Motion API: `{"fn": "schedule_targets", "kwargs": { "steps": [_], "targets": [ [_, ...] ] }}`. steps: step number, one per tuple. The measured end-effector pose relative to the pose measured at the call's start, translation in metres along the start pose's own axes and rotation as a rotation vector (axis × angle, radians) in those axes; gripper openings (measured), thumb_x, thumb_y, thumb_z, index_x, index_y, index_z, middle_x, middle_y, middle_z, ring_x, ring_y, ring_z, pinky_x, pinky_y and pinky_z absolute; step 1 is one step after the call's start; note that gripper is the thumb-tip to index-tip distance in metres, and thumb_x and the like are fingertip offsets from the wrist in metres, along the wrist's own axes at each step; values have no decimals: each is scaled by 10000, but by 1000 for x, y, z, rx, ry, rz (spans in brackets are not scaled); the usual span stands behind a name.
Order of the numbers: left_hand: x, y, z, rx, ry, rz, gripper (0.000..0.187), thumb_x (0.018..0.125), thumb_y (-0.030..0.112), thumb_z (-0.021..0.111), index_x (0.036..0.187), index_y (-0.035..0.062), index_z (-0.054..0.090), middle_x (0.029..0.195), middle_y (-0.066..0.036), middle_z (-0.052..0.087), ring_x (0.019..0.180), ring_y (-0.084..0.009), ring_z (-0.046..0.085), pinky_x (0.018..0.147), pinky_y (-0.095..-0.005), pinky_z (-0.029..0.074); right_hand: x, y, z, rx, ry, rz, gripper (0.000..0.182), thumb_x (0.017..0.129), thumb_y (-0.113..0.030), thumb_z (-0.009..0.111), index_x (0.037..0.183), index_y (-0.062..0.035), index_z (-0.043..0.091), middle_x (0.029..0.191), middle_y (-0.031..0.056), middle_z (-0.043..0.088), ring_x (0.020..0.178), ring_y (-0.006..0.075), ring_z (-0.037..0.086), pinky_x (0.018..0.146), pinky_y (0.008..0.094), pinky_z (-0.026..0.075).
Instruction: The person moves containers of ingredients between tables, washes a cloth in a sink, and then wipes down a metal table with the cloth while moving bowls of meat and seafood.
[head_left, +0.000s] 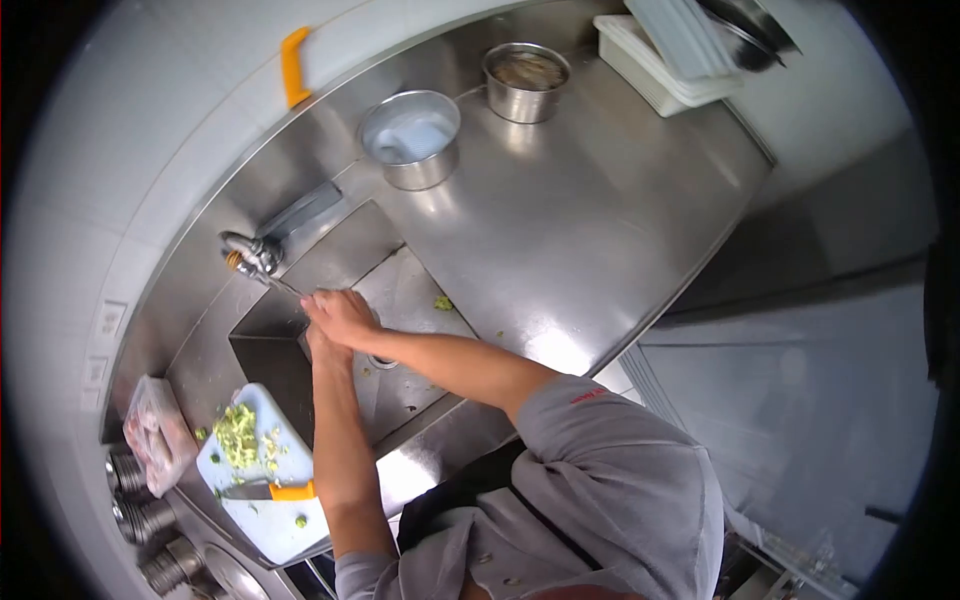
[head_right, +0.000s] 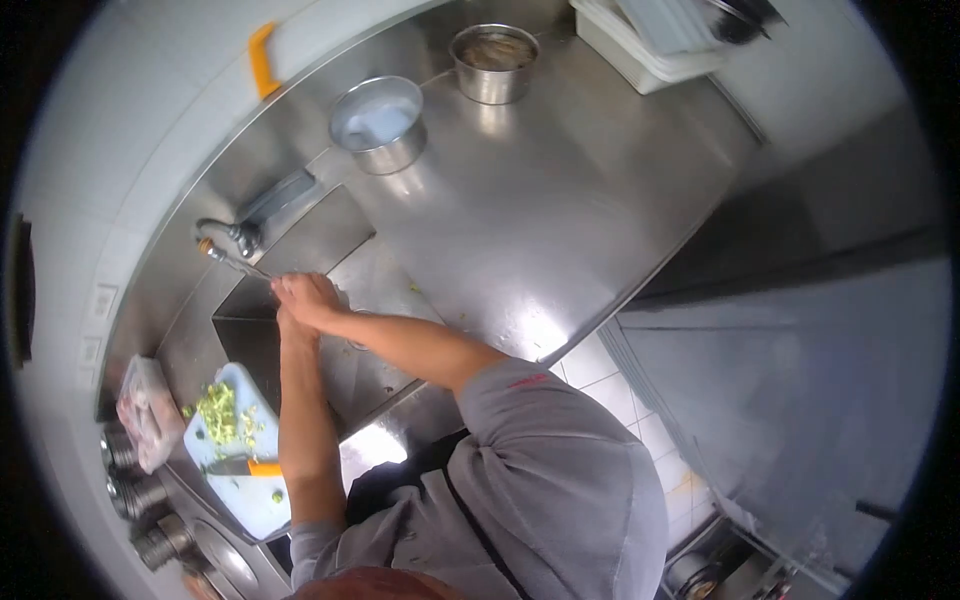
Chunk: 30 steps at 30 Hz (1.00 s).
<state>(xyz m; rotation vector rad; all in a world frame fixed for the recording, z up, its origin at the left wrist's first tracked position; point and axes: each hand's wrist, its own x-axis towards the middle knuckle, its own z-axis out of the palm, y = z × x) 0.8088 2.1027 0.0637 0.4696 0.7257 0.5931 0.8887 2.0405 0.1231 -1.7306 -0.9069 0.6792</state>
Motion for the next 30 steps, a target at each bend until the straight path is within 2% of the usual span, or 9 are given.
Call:
{"fn": "schedule_targets", "kwargs": {
  "steps": [3,7,10,14,18,20,22,27,30],
  "targets": [
    [-24,8,34,331,251,-3,398,960,334,600,1190,9,604,1161,-119,631,1031,-231,626,857,-352,517,44,51,5,-171,-88,-49,577,924,-565,488,895,-26,691,837,214,682,832,391,658,754,465,487],
    [-35,40,10,428,54,305,211,941,226,613,1021,31,623,948,-57,652,902,-185,628,807,-339,510,48,72,-18,180,-461,35,640,889,-600,579,676,2,625,572,60,507,615,130,472,556,401,418],
    [-36,53,-2,82,71,387,163,940,205,587,946,43,603,911,-50,633,870,-197,626,835,-357,506,33,99,-42,56,-568,-147,515,866,-474,682,727,20,627,671,31,589,654,124,512,580,330,437],
    [-24,32,8,-10,181,198,170,927,208,566,950,41,582,943,-62,613,885,-218,615,847,-386,507,30,108,-3,831,-17,183,411,832,-364,742,848,34,641,845,86,660,774,165,600,682,326,479],
    [45,-13,-80,-2,23,132,264,945,294,520,1042,54,573,928,-52,598,934,-201,601,858,-390,505,-16,28,35,481,118,-108,479,834,-423,695,983,32,681,972,229,685,989,311,665,844,400,492],
    [68,-30,-78,-442,-397,-22,323,964,354,478,1078,65,565,984,-68,604,962,-213,604,865,-382,504,-3,26,23,76,15,-43,553,861,-557,595,893,-18,714,914,235,683,911,398,656,825,468,492],
    [-5,-21,-6,162,175,-14,449,975,453,453,1190,69,544,1114,-102,612,1049,-239,600,901,-374,493,26,39,24,-51,-13,-37,615,868,-622,541,834,-35,722,854,229,680,868,419,649,808,483,493],
    [-44,-9,21,483,331,-93,528,956,400,555,1311,12,501,1154,-125,633,1109,-224,584,994,-348,423,68,28,-22,-207,-429,-4,526,865,-529,620,853,-13,722,806,197,688,809,361,675,775,442,501],
    [-58,8,28,564,54,174,487,942,337,605,1272,-15,533,1174,-128,624,1105,-218,579,989,-340,407,71,37,-20,17,-615,32,492,854,-471,672,870,20,699,808,183,682,789,285,675,753,403,503]
  ]
}}
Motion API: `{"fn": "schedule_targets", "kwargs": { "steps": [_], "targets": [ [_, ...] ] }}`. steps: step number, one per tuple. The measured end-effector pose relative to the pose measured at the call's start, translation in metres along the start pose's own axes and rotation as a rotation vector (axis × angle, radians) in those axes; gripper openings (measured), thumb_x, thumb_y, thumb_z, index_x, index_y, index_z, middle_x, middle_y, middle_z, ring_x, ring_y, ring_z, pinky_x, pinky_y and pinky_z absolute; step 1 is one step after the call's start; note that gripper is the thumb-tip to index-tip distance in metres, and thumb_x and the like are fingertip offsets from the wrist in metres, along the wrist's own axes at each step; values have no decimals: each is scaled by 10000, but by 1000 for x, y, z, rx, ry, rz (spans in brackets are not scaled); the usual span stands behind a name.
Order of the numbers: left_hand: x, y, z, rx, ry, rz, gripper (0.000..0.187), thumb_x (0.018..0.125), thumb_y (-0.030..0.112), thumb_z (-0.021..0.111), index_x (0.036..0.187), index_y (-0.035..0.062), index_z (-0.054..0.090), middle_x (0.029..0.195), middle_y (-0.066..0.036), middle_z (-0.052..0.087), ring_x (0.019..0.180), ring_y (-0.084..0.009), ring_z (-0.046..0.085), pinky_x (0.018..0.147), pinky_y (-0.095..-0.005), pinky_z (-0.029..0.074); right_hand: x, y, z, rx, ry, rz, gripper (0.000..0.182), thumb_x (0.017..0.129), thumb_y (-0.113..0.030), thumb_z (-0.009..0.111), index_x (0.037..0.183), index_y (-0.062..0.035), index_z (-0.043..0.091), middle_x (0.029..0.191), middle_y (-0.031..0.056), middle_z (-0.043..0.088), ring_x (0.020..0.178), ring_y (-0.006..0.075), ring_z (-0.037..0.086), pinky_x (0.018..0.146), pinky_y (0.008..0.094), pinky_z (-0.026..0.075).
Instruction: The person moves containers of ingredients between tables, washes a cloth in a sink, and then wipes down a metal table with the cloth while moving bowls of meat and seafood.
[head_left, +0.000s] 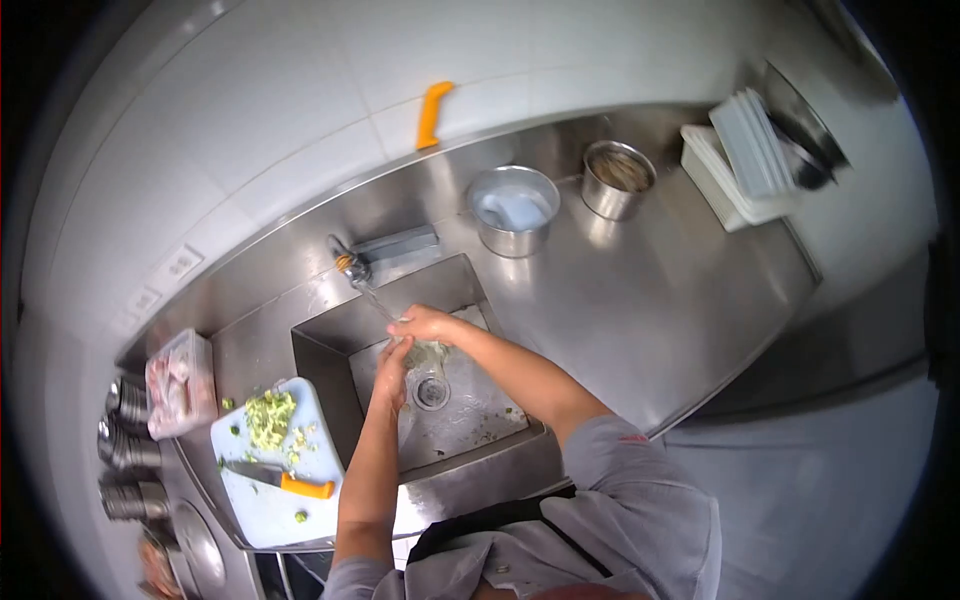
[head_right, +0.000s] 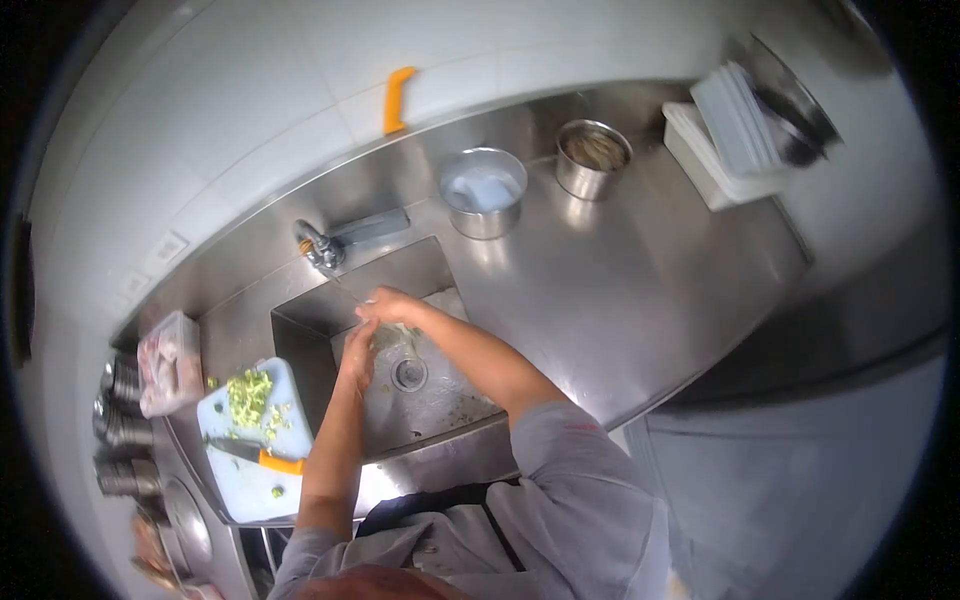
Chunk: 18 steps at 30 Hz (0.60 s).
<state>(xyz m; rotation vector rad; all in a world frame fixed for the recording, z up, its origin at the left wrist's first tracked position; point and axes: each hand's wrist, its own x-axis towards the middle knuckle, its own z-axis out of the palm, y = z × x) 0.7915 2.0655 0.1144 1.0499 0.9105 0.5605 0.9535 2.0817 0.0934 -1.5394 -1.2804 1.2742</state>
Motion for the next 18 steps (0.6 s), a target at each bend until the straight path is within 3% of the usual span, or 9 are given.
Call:
{"fn": "schedule_targets", "kwargs": {
  "steps": [2,5,8,9,12,13,16,17,18],
  "targets": [
    [22,-17,-24,101,64,108,406,934,277,629,1212,-15,579,1145,-110,632,1055,-198,581,940,-333,424,15,29,2,293,-47,-126,490,845,-450,696,886,38,685,815,178,675,784,235,659,737,379,501],
    [36,-20,-37,-12,142,142,370,947,265,607,1190,-13,591,1134,-106,634,1027,-189,577,922,-327,428,-17,-1,-11,509,207,-25,321,898,-301,696,969,13,698,775,65,681,667,133,571,650,322,476],
    [38,-10,-13,-293,170,116,359,974,272,550,1183,-15,596,1149,-108,629,1027,-184,569,917,-322,428,7,37,16,39,341,-76,304,907,-291,681,940,11,705,785,62,696,697,120,603,645,321,468],
    [40,-9,-3,-318,206,97,369,984,281,527,1187,-18,596,1157,-110,626,1037,-184,566,922,-319,427,-9,20,29,20,397,-160,457,926,-435,584,872,5,692,823,223,687,799,345,686,705,435,498],
    [34,-7,20,-172,225,130,388,1004,281,474,1212,-25,592,1166,-112,624,1059,-179,560,935,-310,422,-36,-32,21,-185,369,11,547,947,-509,493,866,-11,704,853,251,668,824,433,648,721,471,484],
    [26,-6,26,-85,220,151,393,1010,276,458,1222,-28,591,1165,-112,624,1065,-176,558,940,-306,420,-22,-13,25,-201,518,-99,665,943,-575,468,772,39,658,664,230,608,629,349,595,652,445,463],
    [25,-13,10,76,111,151,246,995,196,512,1096,4,629,1029,-59,640,955,-127,584,859,-280,451,-19,-4,6,-232,391,-90,664,944,-568,478,755,43,657,650,207,614,645,284,608,651,427,459],
    [31,-18,-3,148,67,163,201,988,176,530,1059,17,631,988,-43,637,925,-115,589,837,-274,457,-23,-2,2,-59,328,-84,594,936,-534,540,742,20,629,633,104,593,621,168,542,601,369,437],
    [32,-23,-12,218,25,171,158,981,157,548,1021,30,633,948,-28,635,894,-103,594,816,-267,463,-26,4,-1,-37,264,-150,546,933,-507,567,743,3,616,636,63,563,618,140,504,583,346,418]
  ]
}}
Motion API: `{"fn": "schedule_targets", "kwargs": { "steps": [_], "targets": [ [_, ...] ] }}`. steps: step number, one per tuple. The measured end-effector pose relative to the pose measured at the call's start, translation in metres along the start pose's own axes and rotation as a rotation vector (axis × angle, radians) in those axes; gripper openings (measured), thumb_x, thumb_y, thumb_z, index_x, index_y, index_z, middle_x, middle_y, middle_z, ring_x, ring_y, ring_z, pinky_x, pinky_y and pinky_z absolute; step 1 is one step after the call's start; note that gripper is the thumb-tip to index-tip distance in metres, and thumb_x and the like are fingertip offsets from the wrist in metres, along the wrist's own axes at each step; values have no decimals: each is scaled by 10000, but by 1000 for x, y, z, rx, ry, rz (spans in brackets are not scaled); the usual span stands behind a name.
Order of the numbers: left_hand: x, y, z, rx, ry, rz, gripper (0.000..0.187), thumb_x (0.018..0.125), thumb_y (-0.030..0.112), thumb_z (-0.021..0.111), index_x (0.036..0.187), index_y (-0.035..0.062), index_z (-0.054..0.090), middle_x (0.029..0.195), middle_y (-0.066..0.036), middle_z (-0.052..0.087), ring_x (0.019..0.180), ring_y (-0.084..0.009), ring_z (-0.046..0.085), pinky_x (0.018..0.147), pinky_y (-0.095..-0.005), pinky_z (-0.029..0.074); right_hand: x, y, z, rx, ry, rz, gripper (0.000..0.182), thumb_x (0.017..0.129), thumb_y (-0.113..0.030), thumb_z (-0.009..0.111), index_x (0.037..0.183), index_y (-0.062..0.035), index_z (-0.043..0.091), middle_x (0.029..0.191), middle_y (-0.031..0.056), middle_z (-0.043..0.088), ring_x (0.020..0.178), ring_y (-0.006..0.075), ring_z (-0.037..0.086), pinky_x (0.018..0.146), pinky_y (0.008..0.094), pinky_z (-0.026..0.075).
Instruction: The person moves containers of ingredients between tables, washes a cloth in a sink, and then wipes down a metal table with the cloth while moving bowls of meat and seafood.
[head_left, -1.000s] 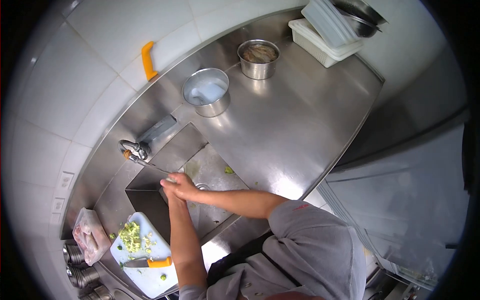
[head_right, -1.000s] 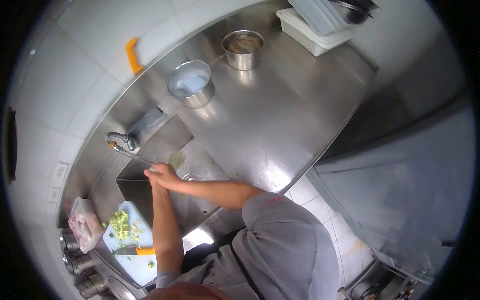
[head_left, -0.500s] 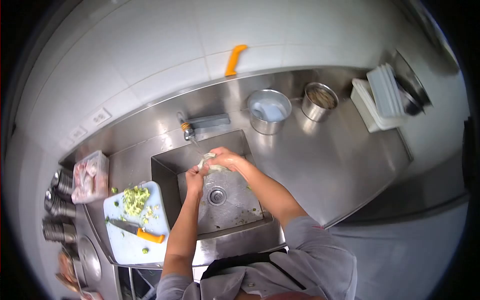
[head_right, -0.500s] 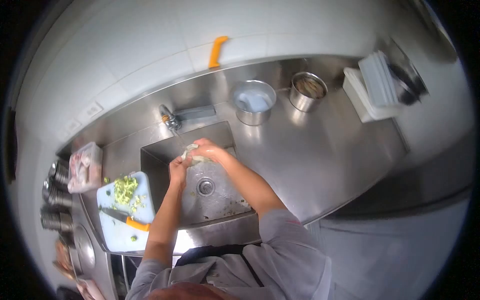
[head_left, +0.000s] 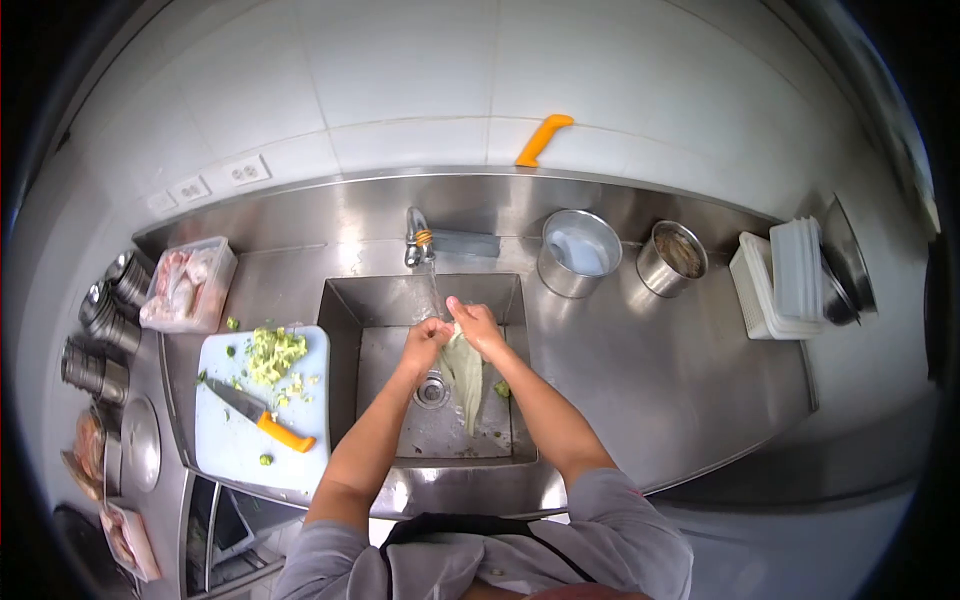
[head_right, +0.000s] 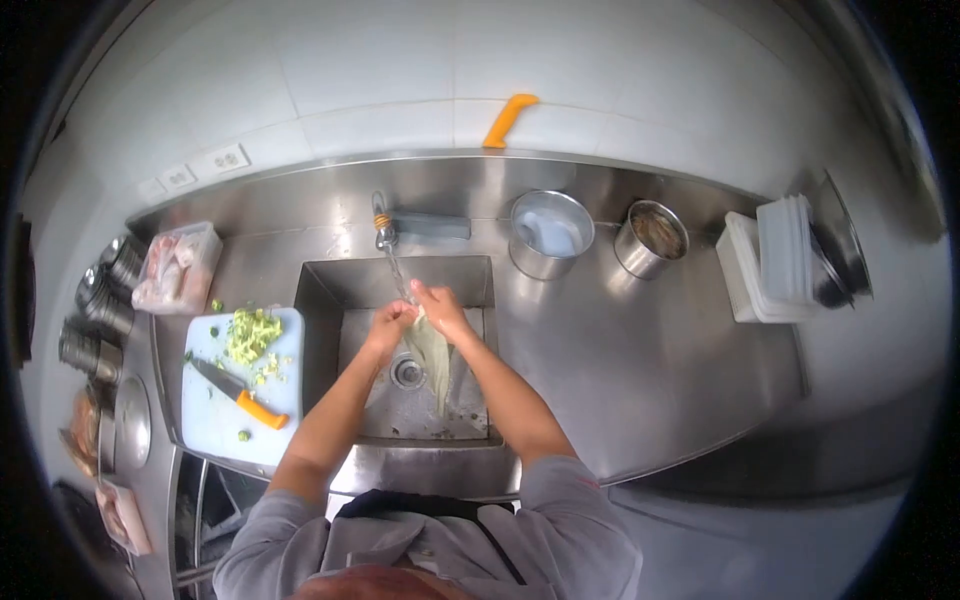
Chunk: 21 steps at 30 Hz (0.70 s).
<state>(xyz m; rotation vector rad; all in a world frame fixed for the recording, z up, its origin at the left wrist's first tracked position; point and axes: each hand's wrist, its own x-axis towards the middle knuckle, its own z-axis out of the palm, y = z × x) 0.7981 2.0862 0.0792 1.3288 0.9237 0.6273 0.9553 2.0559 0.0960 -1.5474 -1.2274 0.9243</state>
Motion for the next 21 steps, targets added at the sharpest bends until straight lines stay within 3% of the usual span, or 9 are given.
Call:
{"fn": "schedule_targets", "kwargs": {
  "steps": [2,3,6,7,11,14,17,19,21],
  "targets": [
    [-1,1,-7,-44,52,80,124,976,158,563,964,48,619,898,-20,625,841,-108,585,783,-264,459,-3,15,-3,73,-139,-127,460,927,-453,620,744,-33,590,641,-20,503,614,83,430,547,301,379],
    [-1,4,-14,-63,89,124,116,974,158,571,935,57,612,873,-17,620,814,-110,581,766,-262,456,-18,7,-5,145,-259,-70,364,919,-347,673,728,-74,527,664,-80,426,597,60,353,524,267,320],
    [-7,28,-13,-439,160,198,136,983,185,565,938,58,588,835,-24,607,725,-119,560,689,-284,459,-31,15,-17,38,-377,-31,330,926,-288,674,712,-79,535,654,-87,437,601,47,356,532,256,313],
    [-6,26,-10,-472,170,121,151,987,196,551,959,49,570,841,-40,610,730,-138,593,694,-304,483,-29,15,-15,120,-313,-1,321,927,-272,672,705,-85,535,652,-87,444,602,40,362,531,251,314],
    [20,-14,12,-18,478,44,213,985,251,541,972,45,592,877,-33,615,734,-122,581,708,-273,474,-16,0,9,365,-150,47,317,933,-238,665,679,-105,531,643,-88,465,603,20,383,528,229,316],
    [11,-3,24,-226,388,76,221,968,267,585,931,54,632,820,3,613,672,-84,510,652,-245,435,4,-1,15,367,-71,37,317,946,-255,648,705,-65,571,652,-72,473,620,31,384,530,239,315],
    [-3,21,-1,38,-162,85,223,948,271,627,875,62,660,771,29,618,696,-59,518,649,-230,427,10,1,5,371,-53,67,329,952,-285,640,723,-55,583,660,-58,486,629,48,399,545,258,337],
    [-7,29,-6,-157,-91,164,232,934,276,651,818,76,653,749,43,606,700,-51,521,644,-230,423,2,7,-2,252,-119,17,330,955,-304,633,745,-50,605,681,-38,507,651,67,429,573,273,372],
    [-4,31,-19,-391,17,181,207,920,232,662,779,85,625,725,26,600,706,-79,554,656,-247,444,2,58,-11,140,-238,87,310,957,-313,628,797,-48,628,717,-21,531,692,86,469,624,284,406]
  ]
}}
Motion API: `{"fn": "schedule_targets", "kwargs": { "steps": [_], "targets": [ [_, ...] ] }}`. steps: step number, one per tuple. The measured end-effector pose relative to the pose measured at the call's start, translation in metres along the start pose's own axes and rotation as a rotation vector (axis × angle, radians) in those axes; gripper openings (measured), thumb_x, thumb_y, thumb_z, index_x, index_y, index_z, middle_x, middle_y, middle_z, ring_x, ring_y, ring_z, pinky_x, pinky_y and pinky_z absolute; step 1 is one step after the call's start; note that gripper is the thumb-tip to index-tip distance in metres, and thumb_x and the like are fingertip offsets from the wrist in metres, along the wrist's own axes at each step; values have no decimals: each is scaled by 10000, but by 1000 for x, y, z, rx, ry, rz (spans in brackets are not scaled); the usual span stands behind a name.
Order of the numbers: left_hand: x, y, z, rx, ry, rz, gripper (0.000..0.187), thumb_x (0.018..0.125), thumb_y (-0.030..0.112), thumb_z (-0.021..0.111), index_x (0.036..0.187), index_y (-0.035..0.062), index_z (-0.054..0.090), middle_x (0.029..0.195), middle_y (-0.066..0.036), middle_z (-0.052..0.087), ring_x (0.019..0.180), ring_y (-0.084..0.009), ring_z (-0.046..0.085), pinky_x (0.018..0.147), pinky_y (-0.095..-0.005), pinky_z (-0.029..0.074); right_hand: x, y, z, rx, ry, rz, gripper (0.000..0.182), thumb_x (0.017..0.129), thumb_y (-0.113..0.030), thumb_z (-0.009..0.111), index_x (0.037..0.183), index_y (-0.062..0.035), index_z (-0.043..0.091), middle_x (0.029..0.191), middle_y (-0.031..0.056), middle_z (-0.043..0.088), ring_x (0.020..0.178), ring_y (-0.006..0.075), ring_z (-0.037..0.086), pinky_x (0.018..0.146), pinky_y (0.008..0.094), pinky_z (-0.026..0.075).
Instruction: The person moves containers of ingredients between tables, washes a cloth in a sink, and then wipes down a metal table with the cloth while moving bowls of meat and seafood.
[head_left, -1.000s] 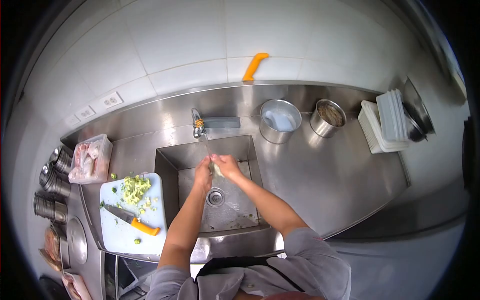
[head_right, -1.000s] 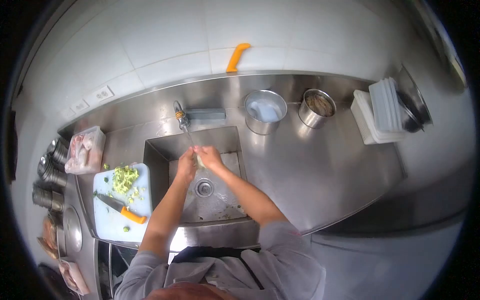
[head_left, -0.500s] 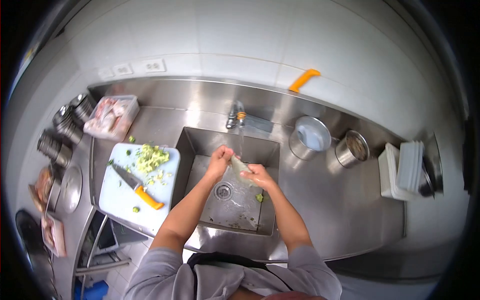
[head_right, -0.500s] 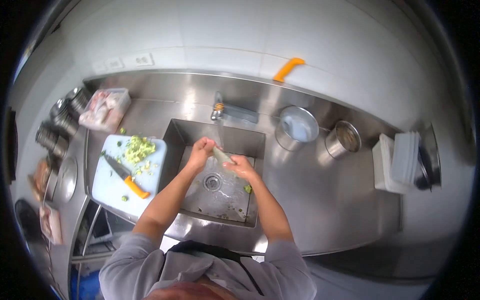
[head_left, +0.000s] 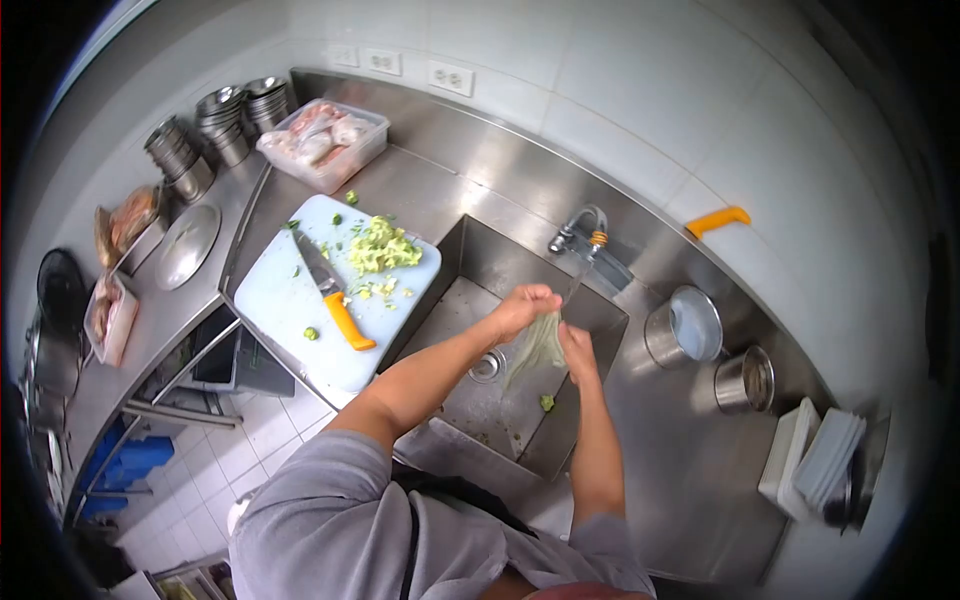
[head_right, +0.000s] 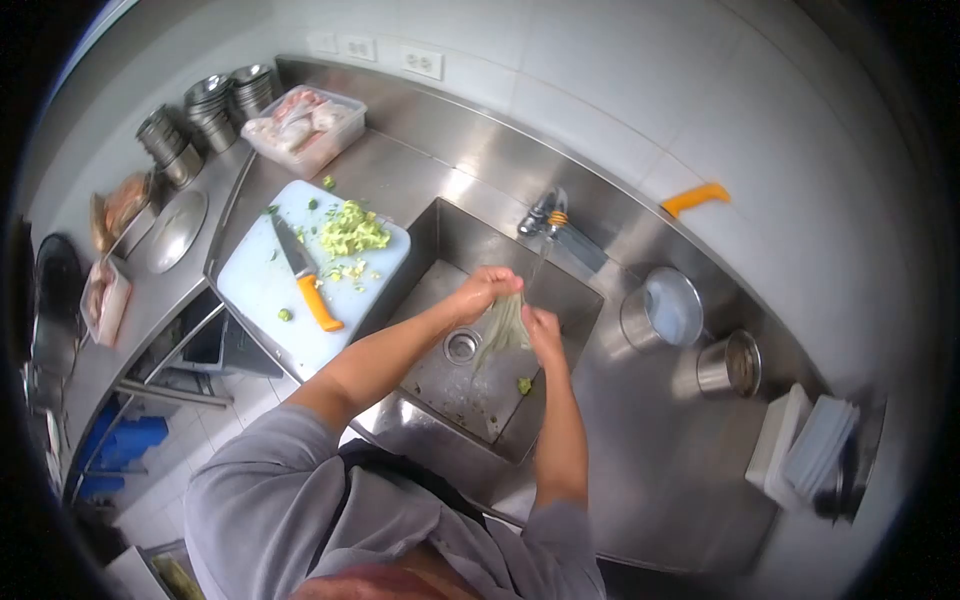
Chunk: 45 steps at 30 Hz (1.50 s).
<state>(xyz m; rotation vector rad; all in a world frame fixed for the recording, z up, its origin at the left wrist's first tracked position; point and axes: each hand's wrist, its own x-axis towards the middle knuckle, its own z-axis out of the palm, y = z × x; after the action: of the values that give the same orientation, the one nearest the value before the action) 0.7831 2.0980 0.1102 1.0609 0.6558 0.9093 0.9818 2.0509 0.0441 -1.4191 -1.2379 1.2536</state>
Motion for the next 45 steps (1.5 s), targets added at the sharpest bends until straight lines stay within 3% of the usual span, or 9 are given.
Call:
{"fn": "schedule_targets", "kwargs": {
  "steps": [8,12,15,18,22,26,34,42,45],
  "targets": [
    [21,-48,24,14,661,-219,133,845,120,660,927,42,590,899,-116,645,784,-210,630,683,-344,512,-7,-50,80,505,391,-150,314,976,-319,584,878,-26,642,834,37,645,741,110,550,698,296,456],
    [20,-68,33,68,288,-246,131,867,108,640,968,25,646,855,-101,648,797,-191,621,684,-327,497,28,-48,65,-395,643,-307,489,948,-381,584,599,-39,596,557,10,566,546,116,467,556,350,424],
    [-4,-39,43,-144,299,-333,147,907,126,621,1024,43,648,923,-72,661,852,-169,620,728,-321,493,30,-50,33,-388,430,-24,524,938,-466,552,836,25,704,688,141,671,667,239,633,655,407,460],
    [-8,-11,37,-200,177,-185,155,944,160,594,1066,77,639,992,-26,660,892,-136,603,788,-294,474,7,-73,51,810,382,238,456,958,-437,566,944,12,649,906,85,667,792,162,583,720,310,459],
    [-2,7,20,-447,256,-99,190,946,183,603,1092,63,621,983,-46,660,894,-153,608,796,-337,499,7,6,6,38,-234,298,419,957,-297,588,1234,9,517,1246,140,567,1148,236,535,1013,379,402],
    [-9,0,13,-350,554,-192,240,942,192,605,1135,49,595,1023,-86,654,931,-188,615,775,-377,523,-13,-20,23,814,192,165,321,904,-210,665,1144,-20,569,1098,71,604,953,202,591,851,355,470],
    [-15,-40,44,-373,405,-316,351,882,183,688,1108,-68,593,1000,-143,660,928,-212,631,706,-380,515,8,-69,70,-331,572,96,437,931,-418,630,781,-11,684,818,42,649,714,142,601,645,319,465],
    [-12,15,27,-304,159,-214,189,974,206,565,1101,74,611,1008,-57,656,876,-171,634,782,-334,523,8,2,1,308,-237,243,436,947,-355,610,1297,-106,531,1236,54,581,1159,223,528,902,445,430],
    [-13,25,25,-491,203,-152,176,967,203,575,1087,78,606,988,-64,655,925,-190,636,806,-347,531,-10,-24,8,710,29,187,408,928,-298,634,1270,-94,544,1241,54,585,1162,240,532,926,445,428]
  ]
}}
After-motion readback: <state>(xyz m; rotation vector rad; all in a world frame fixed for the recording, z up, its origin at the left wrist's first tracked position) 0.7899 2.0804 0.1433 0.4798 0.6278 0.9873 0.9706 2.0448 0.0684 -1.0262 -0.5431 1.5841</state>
